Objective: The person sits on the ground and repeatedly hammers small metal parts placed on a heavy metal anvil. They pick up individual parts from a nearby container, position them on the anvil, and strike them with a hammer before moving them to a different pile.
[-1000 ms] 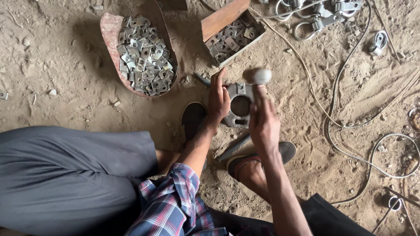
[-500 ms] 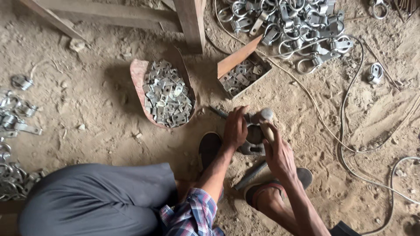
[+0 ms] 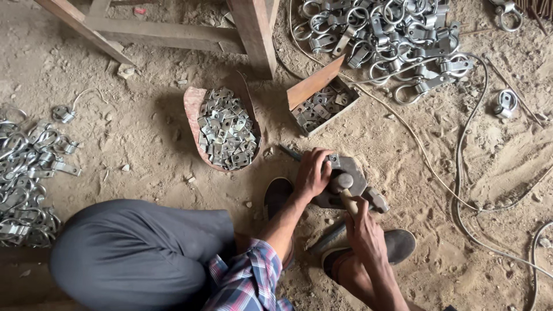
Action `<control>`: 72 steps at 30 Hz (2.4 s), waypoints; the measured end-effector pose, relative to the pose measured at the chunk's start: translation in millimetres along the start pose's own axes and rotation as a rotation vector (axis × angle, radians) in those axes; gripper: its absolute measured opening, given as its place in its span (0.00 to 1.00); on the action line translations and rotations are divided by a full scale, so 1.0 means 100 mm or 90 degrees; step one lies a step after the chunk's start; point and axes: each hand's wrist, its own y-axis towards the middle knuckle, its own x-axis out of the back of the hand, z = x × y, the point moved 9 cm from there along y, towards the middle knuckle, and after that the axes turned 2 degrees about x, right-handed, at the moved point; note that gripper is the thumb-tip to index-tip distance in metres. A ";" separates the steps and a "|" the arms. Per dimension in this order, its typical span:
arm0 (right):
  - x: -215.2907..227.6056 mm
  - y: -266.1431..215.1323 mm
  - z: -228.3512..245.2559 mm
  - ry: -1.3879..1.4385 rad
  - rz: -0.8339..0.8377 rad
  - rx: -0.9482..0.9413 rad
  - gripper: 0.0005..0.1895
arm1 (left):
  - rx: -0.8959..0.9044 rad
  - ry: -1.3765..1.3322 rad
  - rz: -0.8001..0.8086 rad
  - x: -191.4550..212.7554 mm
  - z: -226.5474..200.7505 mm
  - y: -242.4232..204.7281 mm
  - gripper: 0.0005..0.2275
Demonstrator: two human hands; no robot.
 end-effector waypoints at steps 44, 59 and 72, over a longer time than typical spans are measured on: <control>0.12 0.02 0.02 0.067 0.010 0.030 0.25 | 0.065 -0.025 -0.033 0.02 0.10 0.03 0.06; 0.04 0.02 -0.06 0.064 0.018 0.020 0.25 | 0.096 -0.018 -0.018 -0.07 0.22 0.00 0.05; 0.11 0.02 -0.04 0.097 -0.014 0.020 0.25 | 0.063 -0.018 -0.023 0.02 0.07 0.04 0.06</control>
